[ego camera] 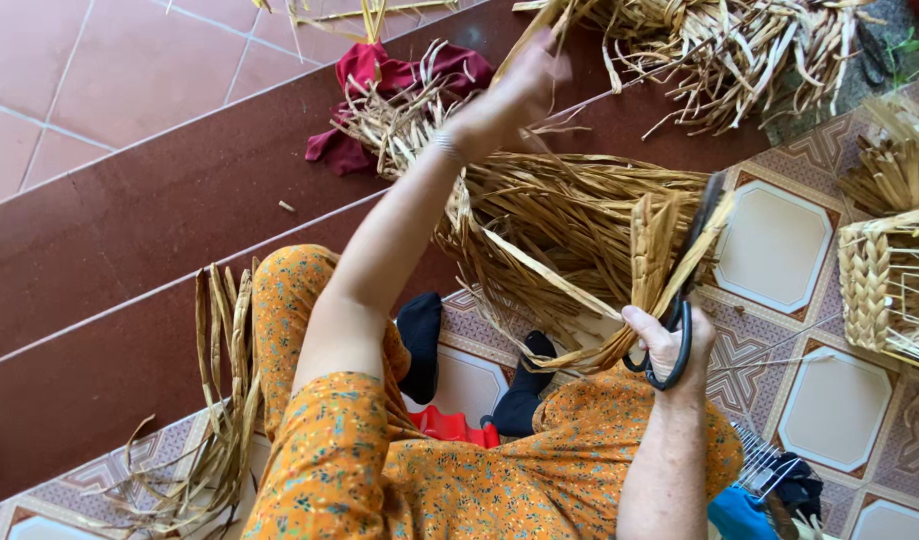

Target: The person sits on the floor and uses scissors to trim the ends of a bundle of dried palm leaves. They repeatedly gather sections of the bundle, cut the uneven ends, and drop the trimmed pieces onto the floor.

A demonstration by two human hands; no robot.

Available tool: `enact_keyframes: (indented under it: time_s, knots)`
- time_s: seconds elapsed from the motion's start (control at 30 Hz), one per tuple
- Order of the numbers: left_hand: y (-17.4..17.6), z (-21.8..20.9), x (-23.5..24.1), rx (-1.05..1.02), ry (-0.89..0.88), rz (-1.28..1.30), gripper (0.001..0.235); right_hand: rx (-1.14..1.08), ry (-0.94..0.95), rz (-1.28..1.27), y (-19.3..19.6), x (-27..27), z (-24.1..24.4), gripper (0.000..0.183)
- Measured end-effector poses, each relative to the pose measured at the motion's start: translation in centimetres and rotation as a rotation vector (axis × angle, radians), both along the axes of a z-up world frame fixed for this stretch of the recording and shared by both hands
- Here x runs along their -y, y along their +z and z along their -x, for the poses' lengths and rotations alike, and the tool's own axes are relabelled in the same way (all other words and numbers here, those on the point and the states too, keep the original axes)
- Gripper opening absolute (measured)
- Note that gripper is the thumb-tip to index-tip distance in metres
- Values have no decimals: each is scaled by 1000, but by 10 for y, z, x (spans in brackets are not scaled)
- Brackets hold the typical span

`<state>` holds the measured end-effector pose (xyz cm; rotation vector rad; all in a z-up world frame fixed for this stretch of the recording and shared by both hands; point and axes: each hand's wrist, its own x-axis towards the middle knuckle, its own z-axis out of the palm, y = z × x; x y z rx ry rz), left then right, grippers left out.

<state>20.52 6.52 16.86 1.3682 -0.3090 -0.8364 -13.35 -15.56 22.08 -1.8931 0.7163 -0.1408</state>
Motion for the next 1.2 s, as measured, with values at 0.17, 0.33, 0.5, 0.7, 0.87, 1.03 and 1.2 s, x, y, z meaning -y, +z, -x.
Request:
enact_keyframes:
  time_s: [0.17, 0.33, 0.5, 0.7, 0.87, 1.03, 1.2]
  knots:
    - [-45, 0, 40, 507, 28, -247, 76, 39, -42, -44, 10, 8, 5, 25]
    - [-123, 26, -9, 794, -356, -694, 27, 220, -148, -89, 23, 15, 9, 25]
    - [-182, 87, -71, 692, -385, -1154, 45, 290, -254, 27, 26, 45, 18, 34]
    - [-187, 87, -141, 546, -440, -1576, 38, 784, -462, 1, 46, 120, 38, 43]
    - [-100, 104, -74, 700, -265, -1210, 69, 745, -303, 0, 73, 105, 22, 48]
    - [15, 159, 5, 989, -16, 14, 133, 523, -69, 56, 99, 19, -37, 57]
    - [50, 179, 54, 840, -248, 110, 120, 561, 78, -53, 124, -42, -72, 48]
